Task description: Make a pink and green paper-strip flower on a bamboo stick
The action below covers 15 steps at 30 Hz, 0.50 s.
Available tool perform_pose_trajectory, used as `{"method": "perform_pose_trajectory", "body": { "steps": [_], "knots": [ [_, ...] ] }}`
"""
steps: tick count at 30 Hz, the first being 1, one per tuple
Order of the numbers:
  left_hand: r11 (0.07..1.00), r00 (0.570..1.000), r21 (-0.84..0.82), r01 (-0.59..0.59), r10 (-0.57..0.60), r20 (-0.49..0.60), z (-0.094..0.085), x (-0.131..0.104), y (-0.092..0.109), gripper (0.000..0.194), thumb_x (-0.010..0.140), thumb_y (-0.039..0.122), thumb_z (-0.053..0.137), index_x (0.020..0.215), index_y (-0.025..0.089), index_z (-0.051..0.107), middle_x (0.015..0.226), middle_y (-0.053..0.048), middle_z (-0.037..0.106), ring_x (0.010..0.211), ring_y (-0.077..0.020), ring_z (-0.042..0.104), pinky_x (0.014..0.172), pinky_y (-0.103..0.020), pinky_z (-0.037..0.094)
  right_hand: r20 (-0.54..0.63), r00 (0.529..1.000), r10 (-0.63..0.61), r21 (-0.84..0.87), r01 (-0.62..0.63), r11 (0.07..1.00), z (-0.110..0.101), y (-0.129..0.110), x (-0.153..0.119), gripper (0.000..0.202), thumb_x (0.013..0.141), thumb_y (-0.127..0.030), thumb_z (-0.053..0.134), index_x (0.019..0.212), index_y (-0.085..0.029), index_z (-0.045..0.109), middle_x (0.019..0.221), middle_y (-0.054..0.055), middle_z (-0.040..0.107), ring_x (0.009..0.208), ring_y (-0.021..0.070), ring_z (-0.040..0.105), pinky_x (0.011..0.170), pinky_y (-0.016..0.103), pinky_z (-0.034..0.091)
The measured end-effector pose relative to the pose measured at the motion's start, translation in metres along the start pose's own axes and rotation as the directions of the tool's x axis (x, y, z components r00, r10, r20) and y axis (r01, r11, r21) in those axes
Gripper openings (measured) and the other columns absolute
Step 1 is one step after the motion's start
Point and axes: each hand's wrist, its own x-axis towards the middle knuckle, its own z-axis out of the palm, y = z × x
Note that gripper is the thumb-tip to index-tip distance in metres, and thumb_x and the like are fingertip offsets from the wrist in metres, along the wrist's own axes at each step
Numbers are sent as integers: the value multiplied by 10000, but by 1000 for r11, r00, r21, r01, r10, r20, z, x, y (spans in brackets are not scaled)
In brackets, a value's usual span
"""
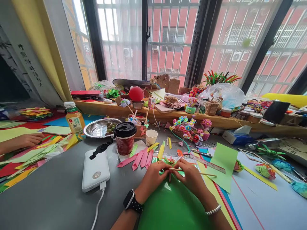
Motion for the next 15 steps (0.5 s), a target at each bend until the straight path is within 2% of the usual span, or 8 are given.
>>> {"method": "perform_pose_trajectory", "body": {
  "steps": [6,15],
  "knots": [
    [999,1000,32,21,-21,13,-2,1,0,171,742,143,515,805,171,671,761,-34,666,710,-148,582,652,-224,431,16,1000,-1,14,1,1000,2,3,-1,87,766,-198,523,747,-191,608,773,26,601,676,162,590,578,235,432],
    [997,997,-63,50,-46,67,-4,1,-4,181,732,137,521,817,184,674,782,-19,676,721,-135,584,647,-205,430,63,998,-16,76,12,997,-1,10,-1,97,726,-155,568,789,-196,629,819,27,608,737,164,591,648,246,439]
  ]
}}
